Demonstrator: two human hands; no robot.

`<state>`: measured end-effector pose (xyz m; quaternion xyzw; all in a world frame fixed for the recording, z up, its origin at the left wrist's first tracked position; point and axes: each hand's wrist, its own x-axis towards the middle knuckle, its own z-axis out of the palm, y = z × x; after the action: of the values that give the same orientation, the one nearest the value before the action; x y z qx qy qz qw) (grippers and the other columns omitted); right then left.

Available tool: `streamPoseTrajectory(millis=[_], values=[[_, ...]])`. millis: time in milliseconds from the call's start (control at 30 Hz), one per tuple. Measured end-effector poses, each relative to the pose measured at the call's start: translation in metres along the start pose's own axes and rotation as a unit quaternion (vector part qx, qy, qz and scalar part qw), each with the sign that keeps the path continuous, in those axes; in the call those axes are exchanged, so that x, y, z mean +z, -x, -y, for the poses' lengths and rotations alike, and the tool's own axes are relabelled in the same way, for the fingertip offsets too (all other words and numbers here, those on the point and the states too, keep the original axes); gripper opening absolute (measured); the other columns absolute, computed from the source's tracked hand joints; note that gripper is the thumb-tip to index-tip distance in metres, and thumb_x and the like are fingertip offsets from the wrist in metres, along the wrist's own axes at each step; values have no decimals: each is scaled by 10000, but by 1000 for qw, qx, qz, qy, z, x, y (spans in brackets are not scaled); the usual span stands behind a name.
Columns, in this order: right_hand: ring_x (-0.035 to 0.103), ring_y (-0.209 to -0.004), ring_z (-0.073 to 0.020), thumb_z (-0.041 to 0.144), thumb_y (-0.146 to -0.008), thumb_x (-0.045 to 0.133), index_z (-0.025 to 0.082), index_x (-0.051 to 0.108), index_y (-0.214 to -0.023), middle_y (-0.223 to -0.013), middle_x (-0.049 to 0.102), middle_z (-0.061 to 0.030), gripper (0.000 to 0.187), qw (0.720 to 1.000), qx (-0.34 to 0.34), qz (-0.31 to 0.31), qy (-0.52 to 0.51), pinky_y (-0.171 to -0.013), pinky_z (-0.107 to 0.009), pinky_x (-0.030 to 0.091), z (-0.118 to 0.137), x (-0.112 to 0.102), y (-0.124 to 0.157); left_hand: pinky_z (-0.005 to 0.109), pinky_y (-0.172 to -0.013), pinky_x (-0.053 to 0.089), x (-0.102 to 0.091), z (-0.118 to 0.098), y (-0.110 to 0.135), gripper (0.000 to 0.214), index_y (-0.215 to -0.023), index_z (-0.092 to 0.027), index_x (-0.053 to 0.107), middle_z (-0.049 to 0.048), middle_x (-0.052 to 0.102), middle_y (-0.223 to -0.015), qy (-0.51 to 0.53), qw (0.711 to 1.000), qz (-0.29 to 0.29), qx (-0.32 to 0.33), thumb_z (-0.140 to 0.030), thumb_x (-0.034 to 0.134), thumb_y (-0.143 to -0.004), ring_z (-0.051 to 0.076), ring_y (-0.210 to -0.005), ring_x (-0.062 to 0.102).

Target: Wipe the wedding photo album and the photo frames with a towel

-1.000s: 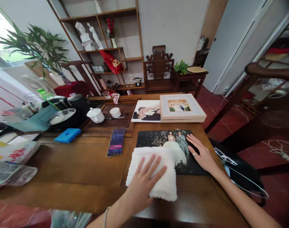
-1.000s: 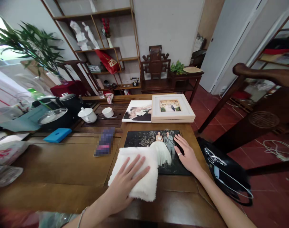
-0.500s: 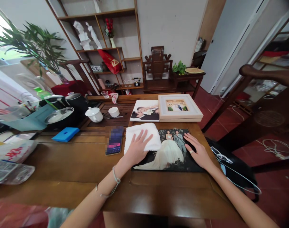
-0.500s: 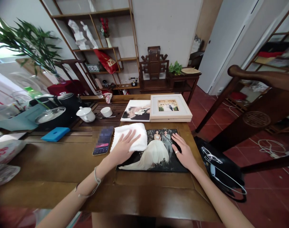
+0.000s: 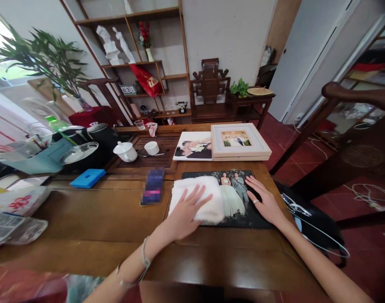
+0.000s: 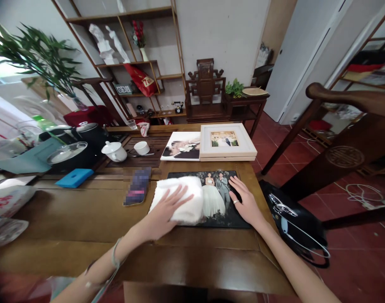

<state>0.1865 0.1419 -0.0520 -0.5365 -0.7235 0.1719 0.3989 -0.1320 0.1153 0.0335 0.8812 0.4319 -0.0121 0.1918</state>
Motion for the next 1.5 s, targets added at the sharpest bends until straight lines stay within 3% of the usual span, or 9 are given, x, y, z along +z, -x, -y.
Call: streamPoseTrajectory(millis=[133,233,533,700,900,1000,1267,1367,1500], values=[[439,-1401,-280,402,-955,499,237,604,-1320,-1451,542,-113,414,1000,-2,1,-1,-1173,-565,330,-1,0,0,591,-1189,66,-11,22,-51,657,-1558,-239,236,82,97,-1642,8,999,-27,-28,-224,454,-937,287,-1514,15],[429,-1408,-273,401,-959,494,235,598,-1327,-1453,541,-111,417,1000,1,5,3,-1179,-559,322,-1,1,-1,630,-1171,54,-8,12,-64,700,-1556,-242,234,96,70,-1645,-24,998,-38,-38,-216,507,-912,316,-1510,-22],[430,-1407,-274,418,-959,491,232,597,-1331,-1450,544,-114,429,1000,-1,7,3,-1177,-555,327,-2,1,0,657,-1165,23,31,-73,-4,953,-1564,-278,184,90,15,-1652,-30,998,14,59,-141,635,-736,344,-1504,-71],[437,-1402,-280,415,-955,500,241,600,-1330,-1448,547,-111,425,1000,0,6,-2,-1173,-566,328,-1,-1,-1,630,-1172,90,24,-47,-41,866,-1562,-253,212,120,52,-1648,-61,997,-48,23,-204,628,-803,340,-1510,-17],[442,-1399,-280,422,-947,517,259,609,-1323,-1441,557,-92,419,1000,5,1,-10,-1183,-562,312,1,-1,-1,737,-1092,148,8,-21,-97,859,-1569,-345,138,132,28,-1650,-117,990,-78,7,-203,617,-870,433,-1485,-33],[441,-1399,-283,432,-945,516,258,607,-1324,-1451,546,-95,427,1000,9,2,-11,-1180,-560,319,0,-1,-1,759,-1083,122,11,-30,-89,892,-1560,-375,157,112,4,-1653,-137,986,-72,55,-214,656,-838,442,-1482,-63],[420,-1413,-274,450,-961,480,253,587,-1345,-1463,531,-104,445,1000,6,15,-17,-1177,-567,318,0,-2,0,774,-1085,35,51,-85,-14,1007,-1570,-366,61,115,-112,-1644,-118,985,-64,105,-356,692,-785,447,-1469,-138],[419,-1413,-279,450,-960,484,266,586,-1345,-1467,529,-95,439,1000,7,16,-15,-1176,-573,316,0,-3,0,767,-1091,55,55,-87,-18,979,-1572,-358,44,105,-108,-1645,-119,987,-66,87,-408,658,-811,440,-1472,-138],[419,-1413,-284,444,-959,485,251,594,-1340,-1458,537,-106,440,1000,8,16,-13,-1178,-574,312,-1,-3,-1,757,-1091,125,41,-68,-57,891,-1576,-326,107,133,-26,-1648,-134,986,-96,26,-368,632,-858,450,-1480,-64]])
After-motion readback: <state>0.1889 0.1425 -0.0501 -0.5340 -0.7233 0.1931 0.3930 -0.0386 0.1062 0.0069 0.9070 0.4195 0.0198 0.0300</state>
